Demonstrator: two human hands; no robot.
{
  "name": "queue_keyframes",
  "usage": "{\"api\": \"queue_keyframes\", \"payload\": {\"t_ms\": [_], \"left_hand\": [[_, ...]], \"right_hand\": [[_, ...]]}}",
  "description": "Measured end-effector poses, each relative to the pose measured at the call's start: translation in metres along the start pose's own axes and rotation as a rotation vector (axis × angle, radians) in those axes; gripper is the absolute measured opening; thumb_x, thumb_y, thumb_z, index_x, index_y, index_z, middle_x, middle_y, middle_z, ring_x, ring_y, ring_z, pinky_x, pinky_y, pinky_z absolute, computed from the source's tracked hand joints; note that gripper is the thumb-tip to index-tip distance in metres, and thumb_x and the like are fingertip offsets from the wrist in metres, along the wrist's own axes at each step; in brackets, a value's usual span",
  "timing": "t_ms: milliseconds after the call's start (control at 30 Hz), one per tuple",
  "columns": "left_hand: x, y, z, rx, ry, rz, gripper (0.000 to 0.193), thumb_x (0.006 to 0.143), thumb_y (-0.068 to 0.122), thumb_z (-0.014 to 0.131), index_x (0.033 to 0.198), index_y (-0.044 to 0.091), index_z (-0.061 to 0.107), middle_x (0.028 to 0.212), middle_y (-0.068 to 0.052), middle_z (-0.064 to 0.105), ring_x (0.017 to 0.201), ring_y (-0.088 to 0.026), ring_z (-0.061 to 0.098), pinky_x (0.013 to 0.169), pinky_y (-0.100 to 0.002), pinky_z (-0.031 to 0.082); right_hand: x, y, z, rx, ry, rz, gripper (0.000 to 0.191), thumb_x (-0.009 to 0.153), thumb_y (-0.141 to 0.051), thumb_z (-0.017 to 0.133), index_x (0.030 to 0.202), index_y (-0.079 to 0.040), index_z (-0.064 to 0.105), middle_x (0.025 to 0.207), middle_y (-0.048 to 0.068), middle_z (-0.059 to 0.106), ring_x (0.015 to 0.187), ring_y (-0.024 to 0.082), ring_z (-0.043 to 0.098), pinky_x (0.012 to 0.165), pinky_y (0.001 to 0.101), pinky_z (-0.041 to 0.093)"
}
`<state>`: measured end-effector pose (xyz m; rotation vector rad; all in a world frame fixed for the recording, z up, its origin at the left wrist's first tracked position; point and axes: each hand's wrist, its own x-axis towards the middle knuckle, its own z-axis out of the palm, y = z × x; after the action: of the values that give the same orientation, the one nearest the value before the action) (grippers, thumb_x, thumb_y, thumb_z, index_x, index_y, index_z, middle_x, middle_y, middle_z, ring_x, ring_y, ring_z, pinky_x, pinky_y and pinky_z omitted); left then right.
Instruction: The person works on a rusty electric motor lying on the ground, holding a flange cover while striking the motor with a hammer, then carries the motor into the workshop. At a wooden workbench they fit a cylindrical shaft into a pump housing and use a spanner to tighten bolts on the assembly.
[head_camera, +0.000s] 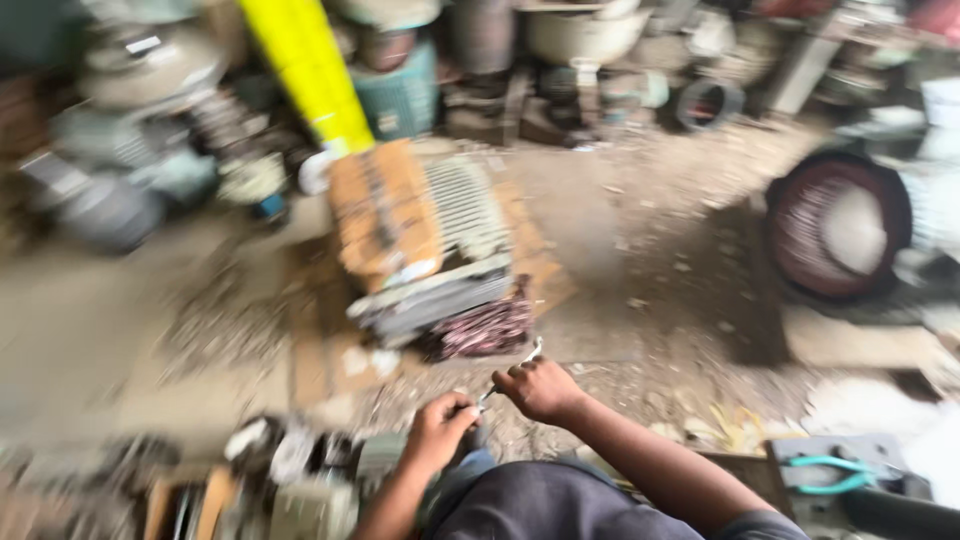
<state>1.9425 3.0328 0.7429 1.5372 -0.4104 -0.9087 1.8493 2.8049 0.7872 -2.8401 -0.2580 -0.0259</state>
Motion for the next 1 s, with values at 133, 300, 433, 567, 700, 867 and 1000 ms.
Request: {"api": "queue_keyframes", "payload": {"t_ms": [133,300,433,567,700,867,1000], "left_hand": [[0.12,0.071,0.02,0.306,-0.255,0.05,0.014,0.091,0.014,0.071,0.088,0.0,0.072,0.081,-0.004,0.076,0.077,-0.01,0.071,0.072,-0.027,0.056],[0.251,0.125,0.113,0.288,-0.413,0.104,0.014,0.088,0.016,0.072,0.09,0.003,0.072,0.081,-0.003,0.075,0.075,-0.009,0.067,0.071,-0.028,0.054],[0.337,0.12,0.222,0.385,-0.486,0.135,0.014,0.088,0.018,0.073,0.091,0.005,0.072,0.081,-0.001,0.075,0.076,-0.008,0.069,0.073,-0.026,0.055],[0.424,0.099,0.328,0.4,-0.745,0.13,0.016,0.088,0.018,0.075,0.094,0.003,0.072,0.085,-0.003,0.07,0.079,-0.01,0.063,0.075,-0.028,0.053],[0.503,0.097,0.403,0.541,-0.806,0.063,0.019,0.084,0.019,0.077,0.094,0.003,0.076,0.088,-0.003,0.076,0.084,-0.011,0.068,0.08,-0.027,0.055],[0.607,0.111,0.532,0.658,-0.929,-0.057,0.017,0.087,0.018,0.076,0.094,0.003,0.077,0.082,-0.005,0.076,0.077,-0.013,0.067,0.072,-0.03,0.053],[0.658,0.118,0.668,0.779,-1.174,-0.078,0.018,0.087,0.019,0.076,0.094,0.002,0.076,0.079,-0.006,0.075,0.076,-0.013,0.068,0.072,-0.03,0.053]], "right_hand": [[-0.002,0.082,-0.028,0.083,-0.041,0.374,0.018,0.101,-0.028,0.054,0.1,-0.01,0.059,0.079,0.013,0.07,0.075,0.036,0.069,0.066,0.0508,0.051],[-0.037,0.206,-0.052,0.153,-0.02,0.774,0.021,0.098,-0.029,0.054,0.101,-0.009,0.058,0.078,0.017,0.07,0.078,0.039,0.068,0.069,0.0536,0.051],[-0.087,0.335,-0.058,0.19,0.136,0.899,0.024,0.096,-0.031,0.057,0.098,-0.007,0.059,0.079,0.018,0.07,0.078,0.042,0.067,0.069,0.0561,0.051],[-0.149,0.433,-0.067,0.237,0.204,1.027,0.026,0.095,-0.034,0.058,0.097,-0.009,0.062,0.082,0.021,0.07,0.079,0.043,0.068,0.071,0.0571,0.052],[-0.223,0.498,-0.11,0.33,0.144,1.151,0.024,0.097,-0.032,0.056,0.097,-0.009,0.062,0.084,0.021,0.07,0.082,0.044,0.067,0.071,0.0568,0.052],[-0.326,0.538,-0.164,0.318,0.476,1.374,0.036,0.102,-0.042,0.056,0.094,-0.007,0.06,0.083,0.021,0.07,0.082,0.045,0.067,0.072,0.0555,0.052],[-0.417,0.54,-0.185,0.363,0.762,1.645,0.032,0.101,-0.041,0.057,0.098,-0.01,0.063,0.086,0.019,0.07,0.087,0.043,0.066,0.074,0.0542,0.052]]}}
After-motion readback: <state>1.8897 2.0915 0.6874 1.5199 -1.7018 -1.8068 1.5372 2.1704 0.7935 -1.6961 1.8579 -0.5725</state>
